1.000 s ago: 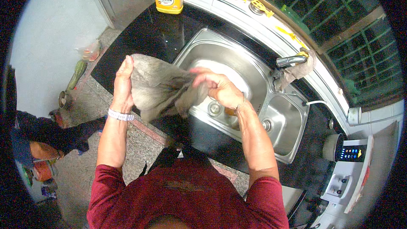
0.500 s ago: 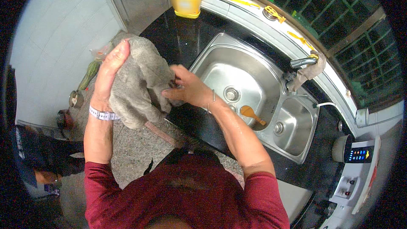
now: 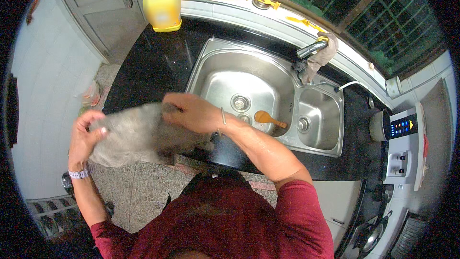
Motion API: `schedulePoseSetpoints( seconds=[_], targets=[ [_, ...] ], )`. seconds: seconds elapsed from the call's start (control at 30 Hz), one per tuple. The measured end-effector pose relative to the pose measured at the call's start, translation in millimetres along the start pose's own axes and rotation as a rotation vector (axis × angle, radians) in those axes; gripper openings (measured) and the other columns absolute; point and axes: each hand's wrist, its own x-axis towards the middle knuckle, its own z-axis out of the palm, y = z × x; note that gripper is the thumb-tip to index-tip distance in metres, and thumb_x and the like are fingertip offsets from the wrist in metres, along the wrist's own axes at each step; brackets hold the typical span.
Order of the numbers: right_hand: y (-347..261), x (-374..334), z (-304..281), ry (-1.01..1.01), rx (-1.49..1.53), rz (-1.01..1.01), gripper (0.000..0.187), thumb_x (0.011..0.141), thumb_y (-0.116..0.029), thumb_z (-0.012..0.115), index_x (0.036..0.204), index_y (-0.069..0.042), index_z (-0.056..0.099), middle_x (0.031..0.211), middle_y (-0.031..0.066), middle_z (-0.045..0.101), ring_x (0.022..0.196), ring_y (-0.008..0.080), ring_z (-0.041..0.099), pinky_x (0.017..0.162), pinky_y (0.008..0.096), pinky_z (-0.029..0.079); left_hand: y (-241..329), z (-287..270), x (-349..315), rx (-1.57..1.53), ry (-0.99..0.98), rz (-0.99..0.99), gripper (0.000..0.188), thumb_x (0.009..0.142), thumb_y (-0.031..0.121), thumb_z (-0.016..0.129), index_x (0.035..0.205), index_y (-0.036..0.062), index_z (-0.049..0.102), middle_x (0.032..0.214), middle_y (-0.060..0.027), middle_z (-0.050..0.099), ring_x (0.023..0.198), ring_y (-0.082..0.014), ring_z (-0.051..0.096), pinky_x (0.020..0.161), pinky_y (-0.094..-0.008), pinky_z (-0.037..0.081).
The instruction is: The person wipes the kitchen countertop and the inside of the sink using a cloth, then rinses the cloth under the faucet.
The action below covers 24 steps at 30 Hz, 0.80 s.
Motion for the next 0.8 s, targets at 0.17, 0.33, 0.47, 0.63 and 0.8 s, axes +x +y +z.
schedulePoseSetpoints(
  seconds=[0.17, 0.33, 0.47, 0.63, 0.8],
  targets=[
    [71.4, 73.0, -6.6, 0.484, -0.348, -0.212, 0.03, 0.087, -0.013, 0.062, 0.116, -0.006, 0.059, 0.105, 0.0145, 0.062, 0.098, 0.0275, 0.059, 0.086, 0.0373, 0.047, -22.2, 7.8, 79.3, 0.448, 0.581, 0.29, 0.043, 0.079, 0.007, 0.075, 0.12, 0.0027, 0.061, 0.104, -0.0098, 0.06, 0.1, -0.0221, 0.056, 0.087, -0.0331, 0.045],
    [146.7, 96.4, 65.8, 0.456, -0.538, 0.044, 0.053, 0.088, -0.017, 0.062, 0.138, -0.01, 0.044, 0.137, 0.0207, 0.044, 0.126, 0.0387, 0.043, 0.103, 0.0487, 0.04, -149.6, 56.3, 94.1, 0.519, 0.551, 0.305, 0.037, 0.086, 0.011, 0.067, 0.119, -0.0012, 0.058, 0.116, -0.0201, 0.057, 0.111, -0.0366, 0.054, 0.098, -0.0418, 0.043],
    [162.5, 105.6, 146.3, 0.055, -0.903, 0.088, 0.058, 0.097, -0.048, 0.045, 0.149, -0.023, 0.035, 0.159, 0.0129, 0.023, 0.148, 0.0339, 0.017, 0.115, 0.0641, 0.011, -219.0, 110.4, 77.0, 0.455, 0.537, 0.125, 0.051, 0.103, 0.036, 0.045, 0.132, -0.0054, 0.049, 0.134, -0.0266, 0.049, 0.126, -0.041, 0.046, 0.107, -0.0439, 0.036],
    [182.7, 161.5, 87.5, -0.039, -0.858, 0.017, 0.057, 0.098, -0.05, 0.041, 0.15, -0.027, 0.034, 0.159, 0.0089, 0.025, 0.149, 0.033, 0.015, 0.116, 0.0622, 0.01, -212.9, 151.3, 82.9, 0.797, 0.58, -0.156, 0.051, 0.102, 0.034, 0.043, 0.141, 0.0012, 0.043, 0.151, -0.018, 0.038, 0.144, -0.0355, 0.029, 0.118, -0.0517, 0.016],
    [236.2, 232.2, 6.0, 0.233, -0.964, 0.203, 0.056, 0.099, -0.048, 0.036, 0.15, -0.024, 0.036, 0.159, 0.0075, 0.027, 0.148, 0.0324, 0.019, 0.115, 0.0623, 0.012, -204.6, 156.4, 91.2, 0.928, 0.543, -0.257, 0.049, 0.102, 0.032, 0.044, 0.143, 0.0048, 0.043, 0.152, -0.0154, 0.038, 0.143, -0.0324, 0.031, 0.118, -0.0496, 0.019]
  ],
)
